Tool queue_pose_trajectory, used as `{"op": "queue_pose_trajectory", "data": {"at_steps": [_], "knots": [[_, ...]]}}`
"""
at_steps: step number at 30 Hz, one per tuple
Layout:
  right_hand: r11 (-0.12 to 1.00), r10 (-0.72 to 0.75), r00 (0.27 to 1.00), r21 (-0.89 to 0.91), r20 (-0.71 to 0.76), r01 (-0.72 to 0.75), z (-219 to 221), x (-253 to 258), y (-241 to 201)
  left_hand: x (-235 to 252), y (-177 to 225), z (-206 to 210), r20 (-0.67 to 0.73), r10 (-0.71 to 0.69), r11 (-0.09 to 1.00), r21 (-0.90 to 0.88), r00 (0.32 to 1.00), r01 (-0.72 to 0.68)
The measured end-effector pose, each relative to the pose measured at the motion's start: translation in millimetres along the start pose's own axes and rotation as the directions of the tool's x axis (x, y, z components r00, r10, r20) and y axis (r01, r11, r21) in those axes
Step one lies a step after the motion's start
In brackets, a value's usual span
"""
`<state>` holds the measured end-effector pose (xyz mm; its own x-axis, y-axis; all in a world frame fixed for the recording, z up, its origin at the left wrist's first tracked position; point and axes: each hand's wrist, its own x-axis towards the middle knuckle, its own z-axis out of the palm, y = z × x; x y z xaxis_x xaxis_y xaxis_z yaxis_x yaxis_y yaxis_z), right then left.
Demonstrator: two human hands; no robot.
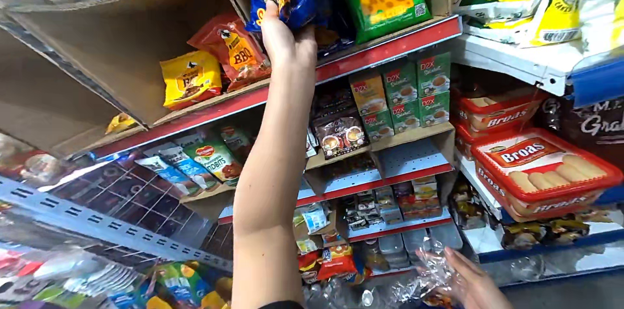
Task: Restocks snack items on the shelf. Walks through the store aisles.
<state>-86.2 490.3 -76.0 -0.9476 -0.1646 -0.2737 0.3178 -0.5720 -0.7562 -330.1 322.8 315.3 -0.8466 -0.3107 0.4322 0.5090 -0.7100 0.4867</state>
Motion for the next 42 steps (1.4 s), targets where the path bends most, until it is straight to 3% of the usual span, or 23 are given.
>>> {"op": "queue_pose_trajectory", "data": {"at_steps": [9, 14, 21, 26, 28, 30, 32, 34, 35, 36, 37, 39, 42], "knots": [[0.999, 0.014, 0.999, -0.032, -0.032, -0.015, -13.5, -0.2, 4.5, 82.1, -52.7, 41.3, -0.186, 0.076, 0.993, 0.102, 0.98, -0.058], [0.998, -0.026, 0.998, -0.054, -0.063, 0.022, -23.0, -5.2, 7.5, 133.0, -52.8, 46.4, -0.077, -0.114, 0.897, 0.421, 0.99, 0.136], [0.999, -0.017, 0.997, -0.037, -0.075, 0.015, -16.3, -7.1, 9.1, 142.8, -27.5, 33.4, 0.034, -0.176, 0.761, 0.639, 0.984, 0.114], [0.999, -0.025, 0.996, -0.029, -0.081, 0.023, -7.7, -1.6, 5.2, 73.2, 6.6, 4.2, 0.207, -0.062, 0.791, 0.606, 0.976, -0.078], [0.998, -0.053, 0.995, -0.048, -0.089, 0.049, -2.0, 3.0, -1.8, 24.7, 28.5, -26.1, 0.373, -0.099, 0.725, 0.662, 0.923, -0.19], [0.991, -0.106, 0.99, -0.092, -0.088, 0.098, 8.5, 8.4, -13.7, -41.5, 50.6, -66.8, 0.556, -0.247, 0.611, 0.725, 0.793, -0.318], [0.98, -0.166, 0.984, -0.125, -0.064, 0.157, 22.9, 13.5, -28.3, -107.7, 62.4, -116.5, 0.642, -0.476, 0.498, 0.76, 0.601, -0.417], [0.964, -0.225, 0.974, -0.155, -0.031, 0.217, 36.9, 19.8, -38.7, -161.9, 57.4, -159.5, 0.607, -0.728, 0.4, 0.754, 0.319, -0.521], [0.955, -0.25, 0.968, -0.169, -0.019, 0.243, 43.4, 22.9, -40.9, -185.1, 48.1, -177.1, 0.572, -0.789, 0.366, 0.732, 0.225, -0.574], [0.949, -0.269, 0.963, -0.172, -0.003, 0.264, 50.0, 25.9, -41.1, -206.1, 36.5, -193.0, 0.528, -0.828, 0.326, 0.727, 0.189, -0.604], [0.942, -0.287, 0.958, -0.175, 0.019, 0.286, 56.3, 28.6, -39.5, -224.4, 23.5, -206.8, 0.473, -0.858, 0.27, 0.746, 0.198, -0.609], [0.921, -0.325, 0.944, -0.208, 0.06, 0.331, 66.1, 32.5, -32.7, -251.5, -2.7, -230.7, 0.353, -0.901, 0.15, 0.8, 0.254, -0.581], [0.858, -0.407, 0.912, -0.321, 0.053, 0.401, 77.7, 38.9, -26.0, -264.1, -22.3, -255.7, 0.317, -0.898, 0.088, 0.808, 0.304, -0.583]]}}
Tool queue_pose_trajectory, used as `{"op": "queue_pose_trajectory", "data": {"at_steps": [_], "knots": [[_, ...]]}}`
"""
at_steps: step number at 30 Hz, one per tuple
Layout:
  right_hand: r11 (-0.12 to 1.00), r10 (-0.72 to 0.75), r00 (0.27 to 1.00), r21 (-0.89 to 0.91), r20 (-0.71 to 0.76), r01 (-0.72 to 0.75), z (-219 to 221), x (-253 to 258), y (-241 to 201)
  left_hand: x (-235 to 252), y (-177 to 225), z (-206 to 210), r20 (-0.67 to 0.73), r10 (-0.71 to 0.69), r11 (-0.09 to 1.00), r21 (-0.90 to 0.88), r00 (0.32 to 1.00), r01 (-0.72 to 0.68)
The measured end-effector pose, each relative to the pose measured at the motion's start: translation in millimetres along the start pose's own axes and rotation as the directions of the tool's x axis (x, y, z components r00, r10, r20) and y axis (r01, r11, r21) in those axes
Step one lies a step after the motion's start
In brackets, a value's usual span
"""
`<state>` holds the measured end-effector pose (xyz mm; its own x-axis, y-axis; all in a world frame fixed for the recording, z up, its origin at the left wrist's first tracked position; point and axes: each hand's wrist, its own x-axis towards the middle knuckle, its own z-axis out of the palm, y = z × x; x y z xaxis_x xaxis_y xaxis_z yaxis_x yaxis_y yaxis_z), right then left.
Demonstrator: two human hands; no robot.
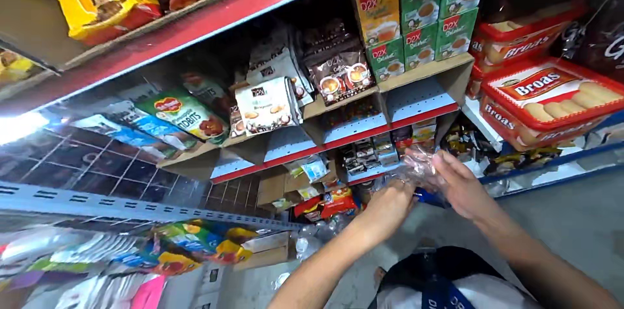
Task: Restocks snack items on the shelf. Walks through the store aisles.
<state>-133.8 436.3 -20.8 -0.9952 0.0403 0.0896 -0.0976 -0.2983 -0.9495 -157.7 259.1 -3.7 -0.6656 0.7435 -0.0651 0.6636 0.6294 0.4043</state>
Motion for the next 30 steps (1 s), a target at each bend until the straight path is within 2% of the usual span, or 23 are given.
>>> {"op": "queue_pose_trajectory", "data": {"at_steps": [2, 5, 7, 9, 11, 14, 16, 18, 19, 22, 25, 27, 29, 30], "knots": [[0.994, -0.039, 0.999, -0.106, -0.038, 0.035, 4.9, 6.1, -2.3, -3.0, -2.6, -8.7, -0.073, 0.004, 1.0, 0.029, 0.997, -0.002], [0.966, -0.133, 0.991, -0.225, -0.025, 0.125, 6.7, 11.1, -1.2, -9.7, -12.8, -21.5, -0.233, 0.09, 0.996, 0.022, 0.968, -0.087], [0.953, -0.161, 0.987, -0.259, 0.01, 0.158, 14.6, 9.0, -0.2, -12.7, -19.6, -24.7, -0.219, 0.134, 0.99, -0.02, 0.967, -0.142], [0.957, -0.154, 0.988, -0.246, 0.026, 0.155, 25.4, 5.5, 0.6, -12.4, -26.3, -24.5, -0.106, 0.135, 0.989, -0.047, 0.985, -0.141], [0.962, -0.141, 0.989, -0.233, 0.035, 0.145, 33.6, 2.7, 1.4, -11.6, -33.3, -28.5, 0.084, 0.126, 0.989, -0.09, 0.988, -0.119], [0.97, -0.124, 0.992, -0.21, 0.025, 0.126, 40.3, 0.6, 2.6, -11.8, -52.5, -38.9, 0.316, 0.205, 0.975, -0.151, 0.926, -0.164], [0.978, -0.104, 0.995, -0.179, -0.003, 0.102, 43.0, -0.8, 1.9, -14.0, -63.3, -42.6, 0.413, 0.224, 0.973, -0.144, 0.883, -0.18], [0.989, -0.087, 0.996, -0.123, -0.031, 0.083, 47.3, -2.6, -2.3, -15.9, -67.0, -38.9, 0.435, 0.192, 0.981, -0.098, 0.88, -0.166], [0.993, -0.077, 0.996, -0.094, -0.035, 0.073, 50.2, -3.5, -4.5, -17.0, -68.6, -33.5, 0.405, 0.191, 0.982, -0.076, 0.894, -0.175], [0.993, -0.096, 0.995, -0.074, -0.002, 0.095, 57.0, -2.0, -8.6, -20.9, -73.6, -12.9, 0.201, 0.225, 0.974, -0.011, 0.953, -0.227], [0.943, -0.263, 0.955, -0.17, 0.14, 0.285, 45.1, 6.4, -14.7, -24.7, -72.2, -10.2, -0.001, 0.206, 0.978, 0.008, 0.979, -0.206], [0.866, -0.333, 0.916, -0.311, 0.224, 0.391, 23.9, 6.3, -22.1, -28.2, -72.0, -19.4, -0.086, 0.155, 0.981, -0.105, 0.984, -0.164], [0.82, -0.284, 0.939, -0.457, 0.194, 0.343, 0.5, -2.7, -24.6, -35.5, -72.3, -27.3, -0.177, 0.084, 0.96, -0.25, 0.981, -0.128], [0.831, -0.236, 0.958, -0.476, 0.163, 0.286, -9.1, -7.8, -22.5, -39.5, -69.9, -31.3, -0.216, 0.029, 0.935, -0.34, 0.976, -0.103]]}}
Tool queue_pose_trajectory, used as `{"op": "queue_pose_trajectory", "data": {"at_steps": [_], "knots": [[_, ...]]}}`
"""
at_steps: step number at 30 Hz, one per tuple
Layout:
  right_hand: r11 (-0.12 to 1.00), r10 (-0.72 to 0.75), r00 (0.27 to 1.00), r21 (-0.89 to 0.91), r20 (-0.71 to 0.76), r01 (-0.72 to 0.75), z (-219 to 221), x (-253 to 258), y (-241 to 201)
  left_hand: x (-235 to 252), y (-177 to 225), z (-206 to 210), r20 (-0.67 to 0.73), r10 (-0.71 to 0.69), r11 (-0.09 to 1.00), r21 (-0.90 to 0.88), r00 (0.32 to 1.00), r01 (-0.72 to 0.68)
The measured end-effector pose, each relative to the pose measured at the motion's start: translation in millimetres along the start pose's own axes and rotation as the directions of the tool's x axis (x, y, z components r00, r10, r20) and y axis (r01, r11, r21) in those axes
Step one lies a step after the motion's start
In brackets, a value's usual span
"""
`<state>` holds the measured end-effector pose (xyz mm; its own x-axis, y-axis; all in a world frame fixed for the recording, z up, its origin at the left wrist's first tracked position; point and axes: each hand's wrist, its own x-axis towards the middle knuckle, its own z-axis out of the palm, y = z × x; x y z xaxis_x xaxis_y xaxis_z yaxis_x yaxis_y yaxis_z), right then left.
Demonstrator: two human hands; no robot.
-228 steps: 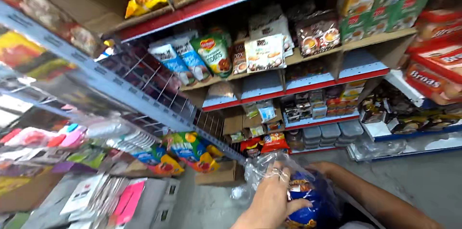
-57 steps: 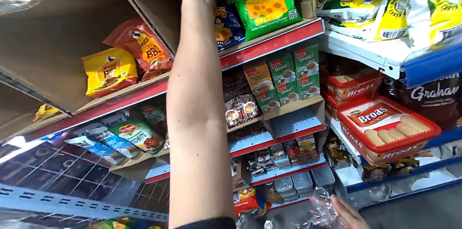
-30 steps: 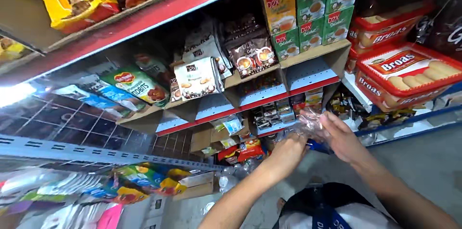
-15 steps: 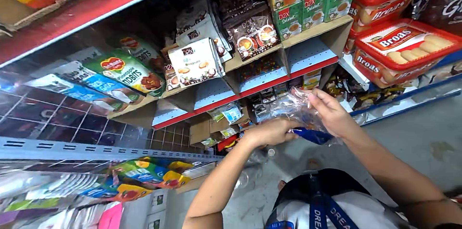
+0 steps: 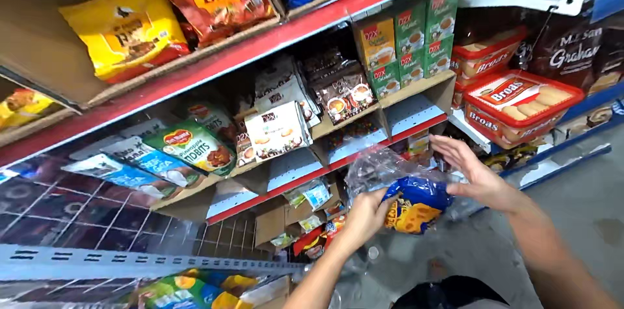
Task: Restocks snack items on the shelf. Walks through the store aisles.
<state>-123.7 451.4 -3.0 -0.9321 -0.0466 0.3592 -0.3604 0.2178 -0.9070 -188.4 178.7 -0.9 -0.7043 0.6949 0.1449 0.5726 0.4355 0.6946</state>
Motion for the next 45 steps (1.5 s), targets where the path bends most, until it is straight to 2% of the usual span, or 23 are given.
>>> {"op": "queue_pose_trajectory", "data": {"at_steps": [3, 5, 7, 9, 11, 12, 14, 16, 18, 20, 22, 24, 28, 30, 32, 35, 37, 39, 42, 44, 45], "knots": [[0.981, 0.116, 0.99, 0.164, -0.08, -0.102, -0.8, -13.8, 12.7, -2.8, 17.8, -5.7, -0.122, -0.178, 0.939, -0.319, 0.976, 0.131], [0.944, 0.195, 0.96, 0.305, -0.199, -0.128, 6.6, -14.9, 11.9, -0.3, 28.0, -5.8, -0.162, -0.255, 0.838, -0.528, 0.953, 0.134], [0.934, 0.261, 0.927, 0.314, -0.269, -0.172, 15.0, -14.2, 0.4, 2.7, 37.9, -4.4, -0.151, -0.282, 0.739, -0.664, 0.948, 0.114], [0.966, 0.219, 0.91, 0.207, -0.351, -0.152, 25.4, -11.3, -11.4, 4.4, 45.0, -5.5, -0.017, -0.245, 0.67, -0.726, 0.969, 0.157], [0.993, 0.111, 0.895, 0.009, -0.431, -0.118, 29.5, -11.7, -14.7, 5.5, 46.6, -5.2, 0.145, -0.175, 0.641, -0.734, 0.974, 0.224], [0.989, 0.029, 0.885, -0.113, -0.465, -0.091, 28.2, -11.8, -12.3, 7.3, 45.3, -5.1, 0.207, -0.161, 0.64, -0.723, 0.965, 0.262], [0.957, -0.119, 0.846, -0.287, -0.52, -0.042, 19.7, -10.4, -2.5, 11.1, 47.1, -8.3, 0.239, -0.202, 0.684, -0.66, 0.95, 0.311], [0.946, -0.15, 0.805, -0.321, -0.574, -0.053, 1.6, -9.9, 2.4, 15.7, 59.9, -20.3, 0.203, -0.264, 0.752, -0.569, 0.943, 0.333], [0.938, -0.121, 0.729, -0.318, -0.674, -0.138, -25.7, -9.0, 7.5, 12.4, 69.6, -34.5, 0.112, -0.285, 0.8, -0.519, 0.952, 0.301], [0.917, -0.074, 0.658, -0.31, -0.75, -0.251, -52.3, -11.5, 17.9, 5.4, 65.7, -45.4, -0.063, -0.208, 0.83, -0.539, 0.976, 0.142], [0.899, -0.03, 0.625, -0.295, -0.78, -0.324, -70.5, -12.7, 34.6, 9.0, 70.6, -59.2, -0.244, -0.123, 0.812, -0.582, 0.962, -0.044], [0.883, 0.002, 0.667, -0.312, -0.745, -0.351, -82.8, -15.6, 54.5, 20.7, 85.2, -74.1, -0.418, -0.061, 0.771, -0.596, 0.907, -0.223], [0.895, 0.08, 0.847, -0.336, -0.526, -0.293, -87.1, -24.2, 75.3, 66.8, 112.0, -104.2, -0.659, -0.004, 0.655, -0.57, 0.752, -0.496], [0.898, 0.09, 0.923, -0.37, -0.374, -0.237, -85.7, -24.5, 73.9, 90.7, 119.5, -122.8, -0.701, 0.003, 0.601, -0.569, 0.714, -0.561], [0.901, 0.089, 0.958, -0.388, -0.271, -0.194, -85.5, -22.3, 70.6, 114.1, 124.4, -150.0, -0.714, 0.015, 0.619, -0.543, 0.7, -0.567], [0.928, 0.054, 0.984, -0.356, -0.171, -0.113, -91.0, -17.9, 63.5, 135.8, 137.0, -201.6, -0.726, 0.064, 0.802, -0.371, 0.685, -0.469], [0.939, -0.013, 0.995, -0.344, -0.098, -0.022, -97.2, -5.5, 44.4, 142.1, 153.8, -243.0, -0.676, 0.152, 0.927, -0.157, 0.721, -0.342], [0.937, -0.104, 0.994, -0.337, -0.015, 0.093, -102.1, 17.9, 14.5, 150.7, 178.5, -281.5, -0.605, 0.226, 0.973, 0.111, 0.763, -0.2], [0.886, -0.27, 0.957, -0.361, 0.107, 0.291, -100.4, 67.1, -34.1, 181.3, 199.4, -335.8, -0.431, 0.254, 0.887, 0.46, 0.866, -0.032], [0.829, -0.35, 0.921, -0.401, 0.173, 0.39, -89.4, 102.5, -64.4, 219.9, 191.3, -383.0, -0.294, 0.213, 0.798, 0.602, 0.932, 0.007], [0.798, -0.377, 0.907, -0.432, 0.185, 0.42, -80.7, 118.2, -77.4, 236.0, 191.3, -393.6, -0.274, 0.187, 0.75, 0.66, 0.944, 0.043]]}}
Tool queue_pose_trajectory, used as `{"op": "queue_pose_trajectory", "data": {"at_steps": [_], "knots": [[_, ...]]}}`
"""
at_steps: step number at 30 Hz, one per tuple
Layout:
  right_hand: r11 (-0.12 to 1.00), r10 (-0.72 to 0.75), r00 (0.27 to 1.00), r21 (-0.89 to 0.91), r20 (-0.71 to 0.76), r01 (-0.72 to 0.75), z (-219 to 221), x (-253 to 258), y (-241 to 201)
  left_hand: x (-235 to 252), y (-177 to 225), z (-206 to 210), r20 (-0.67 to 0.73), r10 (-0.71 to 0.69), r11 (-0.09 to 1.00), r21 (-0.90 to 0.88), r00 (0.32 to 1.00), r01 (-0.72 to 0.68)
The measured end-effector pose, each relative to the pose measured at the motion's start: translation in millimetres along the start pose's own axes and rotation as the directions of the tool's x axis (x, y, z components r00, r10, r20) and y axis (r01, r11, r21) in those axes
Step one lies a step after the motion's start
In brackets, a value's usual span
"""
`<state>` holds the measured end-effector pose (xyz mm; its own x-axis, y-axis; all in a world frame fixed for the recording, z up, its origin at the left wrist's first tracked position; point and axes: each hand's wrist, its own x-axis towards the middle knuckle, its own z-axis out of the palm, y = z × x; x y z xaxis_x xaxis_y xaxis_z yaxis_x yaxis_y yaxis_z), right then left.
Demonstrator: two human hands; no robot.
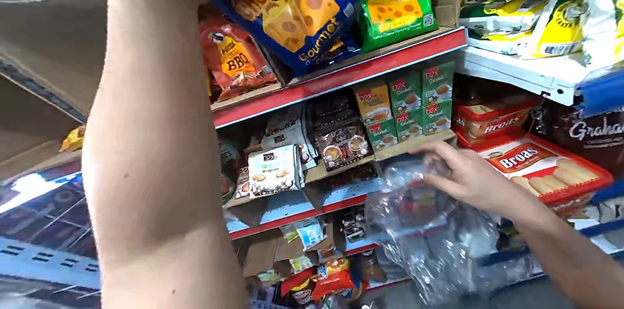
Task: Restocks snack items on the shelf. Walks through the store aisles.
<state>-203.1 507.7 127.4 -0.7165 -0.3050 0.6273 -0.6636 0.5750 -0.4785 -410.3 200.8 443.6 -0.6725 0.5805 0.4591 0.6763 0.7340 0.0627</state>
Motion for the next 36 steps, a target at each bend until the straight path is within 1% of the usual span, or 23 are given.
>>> {"op": "queue_pose_trajectory", "data": {"at_steps": [3, 5, 6, 8, 10, 11, 13, 15, 17, 18, 20, 23, 25, 27, 28, 31, 32, 34, 36], "knots": [[0.991, -0.057, 0.998, -0.122, -0.028, 0.053, 17.2, 50.6, -21.1, 38.7, 10.0, 6.4, 0.123, -0.087, 0.979, 0.194, 0.989, 0.062], [0.969, -0.129, 0.989, -0.221, -0.072, 0.11, 30.7, 82.9, -30.3, 55.6, 16.7, 14.3, 0.165, -0.059, 0.967, 0.255, 0.984, 0.015], [0.952, -0.158, 0.982, -0.278, -0.103, 0.124, 36.7, 99.0, -34.0, 62.1, 17.9, 18.0, 0.156, -0.027, 0.963, 0.269, 0.987, -0.016], [0.92, -0.153, 0.978, -0.381, -0.14, 0.09, 47.4, 128.2, -42.7, 70.4, 16.7, 23.8, 0.163, -0.005, 0.961, 0.274, 0.987, -0.04], [0.886, -0.135, 0.978, -0.462, -0.162, 0.046, 55.0, 153.8, -46.8, 70.8, 19.1, 26.5, 0.174, -0.011, 0.949, 0.313, 0.985, -0.044], [0.87, -0.102, 0.981, -0.493, -0.164, 0.008, 57.8, 164.1, -48.6, 63.3, 24.9, 29.1, 0.169, -0.026, 0.944, 0.328, 0.985, -0.031], [0.832, -0.033, 0.986, -0.552, -0.165, -0.065, 61.4, 179.2, -52.1, 29.1, 54.2, 33.6, 0.113, -0.072, 0.948, 0.315, 0.991, 0.033], [0.803, 0.027, 0.988, -0.586, -0.151, -0.111, 61.8, 185.4, -57.9, 0.0, 79.6, 37.5, 0.009, -0.13, 0.948, 0.295, 0.992, 0.121], [0.783, 0.074, 0.99, -0.607, -0.123, -0.134, 61.2, 187.6, -63.6, -13.6, 83.2, 45.4, -0.114, -0.109, 0.949, 0.283, 0.988, 0.137], [0.777, 0.096, 0.99, -0.614, -0.104, -0.14, 61.1, 189.2, -65.5, -17.2, 80.8, 51.6, -0.172, -0.097, 0.942, 0.303, 0.98, 0.147], [0.766, 0.133, 0.989, -0.625, -0.07, -0.148, 59.0, 195.5, -67.5, -18.6, 70.5, 68.9, -0.242, -0.092, 0.927, 0.333, 0.966, 0.172], [0.74, 0.191, 0.981, -0.653, -0.024, -0.16, 54.5, 209.9, -70.4, -9.6, 47.4, 96.6, -0.348, -0.057, 0.91, 0.367, 0.936, 0.192], [0.727, 0.205, 0.979, -0.667, -0.016, -0.163, 51.3, 219.1, -72.2, 0.0, 37.0, 102.9, -0.41, -0.012, 0.917, 0.36, 0.912, 0.174], [0.719, 0.226, 0.974, -0.675, -0.003, -0.169, 48.2, 223.8, -73.8, 6.3, 34.2, 106.4, -0.425, 0.004, 0.922, 0.351, 0.905, 0.161], [0.715, 0.245, 0.97, -0.676, 0.003, -0.178, 47.5, 224.3, -75.5, 6.3, 34.4, 106.4, -0.418, -0.012, 0.925, 0.34, 0.908, 0.168], [0.717, 0.266, 0.964, -0.668, 0.001, -0.197, 49.3, 215.7, -75.1, -2.2, 40.7, 102.4, -0.368, -0.153, 0.927, 0.268, 0.917, 0.262], [0.721, 0.271, 0.963, -0.663, 0.001, -0.202, 49.8, 212.1, -74.4, -5.4, 44.2, 100.2, -0.362, -0.179, 0.924, 0.259, 0.915, 0.283], [0.732, 0.271, 0.963, -0.649, -0.002, -0.207, 51.6, 206.0, -72.1, -12.2, 51.8, 96.5, -0.353, -0.172, 0.909, 0.303, 0.92, 0.287], [0.732, 0.27, 0.963, -0.65, 0.0, -0.205, 53.9, 199.5, -72.0, -20.2, 60.1, 99.3, -0.357, -0.121, 0.886, 0.382, 0.926, 0.263]]}}
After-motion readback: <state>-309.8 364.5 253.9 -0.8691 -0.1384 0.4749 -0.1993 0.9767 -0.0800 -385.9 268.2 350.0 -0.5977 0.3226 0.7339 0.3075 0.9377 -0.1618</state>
